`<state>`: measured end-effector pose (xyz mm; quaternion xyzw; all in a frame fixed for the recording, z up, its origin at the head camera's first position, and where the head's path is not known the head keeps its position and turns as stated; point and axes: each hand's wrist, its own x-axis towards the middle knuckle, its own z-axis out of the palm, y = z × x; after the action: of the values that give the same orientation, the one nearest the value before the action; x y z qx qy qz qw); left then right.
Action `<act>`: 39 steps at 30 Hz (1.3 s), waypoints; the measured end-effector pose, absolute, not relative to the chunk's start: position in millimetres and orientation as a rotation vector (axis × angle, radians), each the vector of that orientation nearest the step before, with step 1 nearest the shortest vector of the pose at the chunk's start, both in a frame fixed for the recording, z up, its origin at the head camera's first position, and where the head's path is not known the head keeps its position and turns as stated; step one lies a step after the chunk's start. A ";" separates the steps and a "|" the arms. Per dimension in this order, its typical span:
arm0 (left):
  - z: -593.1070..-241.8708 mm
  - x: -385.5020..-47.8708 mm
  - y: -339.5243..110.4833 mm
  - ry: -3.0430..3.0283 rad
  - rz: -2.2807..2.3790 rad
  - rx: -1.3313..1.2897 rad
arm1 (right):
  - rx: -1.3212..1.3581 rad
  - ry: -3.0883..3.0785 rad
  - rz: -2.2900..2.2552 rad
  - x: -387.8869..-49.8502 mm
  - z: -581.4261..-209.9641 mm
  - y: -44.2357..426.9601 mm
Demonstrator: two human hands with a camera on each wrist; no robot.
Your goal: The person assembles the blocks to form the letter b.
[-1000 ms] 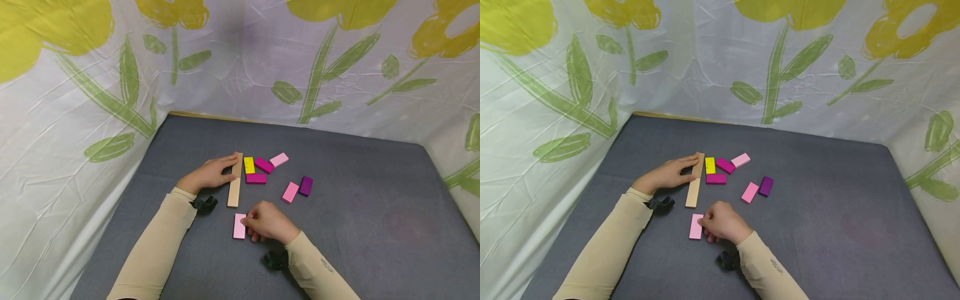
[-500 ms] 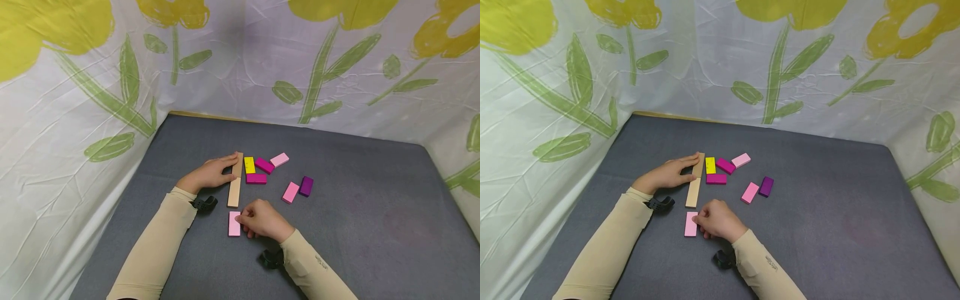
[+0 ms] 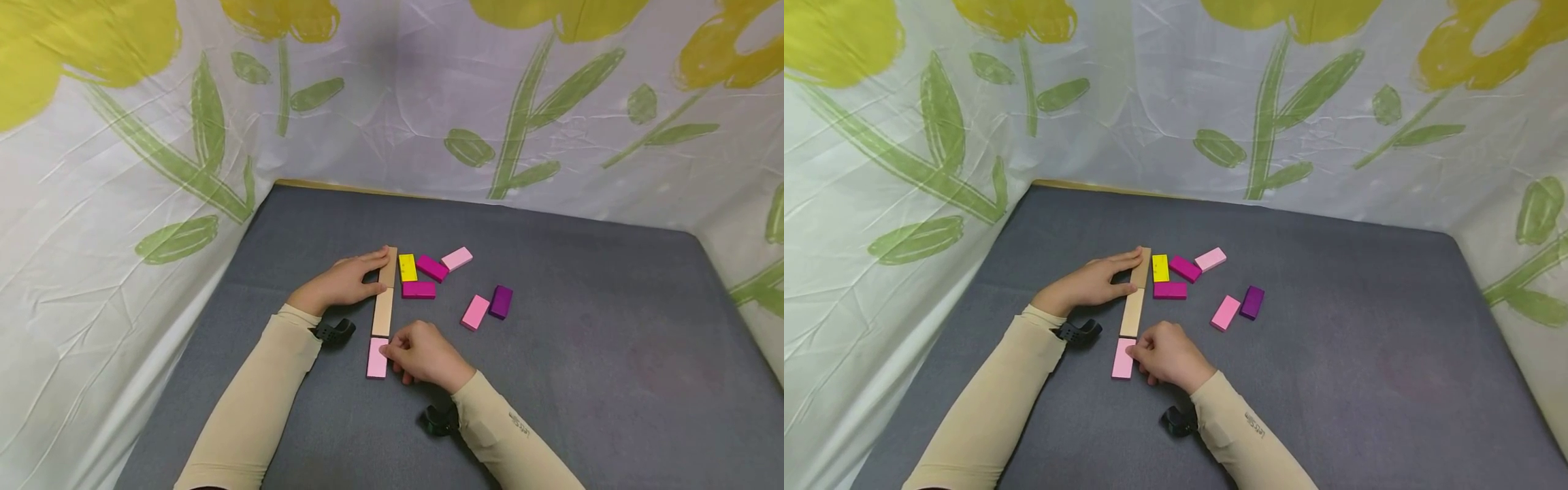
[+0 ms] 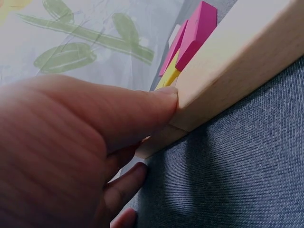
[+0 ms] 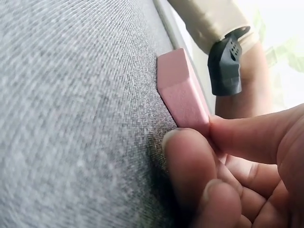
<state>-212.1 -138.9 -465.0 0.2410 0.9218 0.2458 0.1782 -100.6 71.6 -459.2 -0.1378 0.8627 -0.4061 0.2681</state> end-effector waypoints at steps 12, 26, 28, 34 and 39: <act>-464.9 -212.9 -137.5 2.602 0.686 0.681 | -0.355 2.321 -1.111 -100.3 -459.2 71.9; -465.4 -213.4 -137.2 2.597 0.705 0.681 | -0.305 2.292 -1.124 -102.6 -461.1 73.3; -465.0 -213.0 -137.1 2.599 0.715 0.681 | -0.306 2.292 -1.127 -102.7 -461.0 73.4; -462.9 -210.8 -137.4 2.598 0.742 0.673 | -0.328 2.297 -1.164 -101.5 -460.9 72.5; -465.7 -211.5 -138.9 2.595 0.739 0.668 | -0.337 2.298 -1.173 -100.6 -461.3 71.9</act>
<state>-211.5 -138.9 -465.7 0.2366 0.9183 0.2614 0.1802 -100.6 71.9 -461.3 -0.1249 0.8512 -0.4344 0.2665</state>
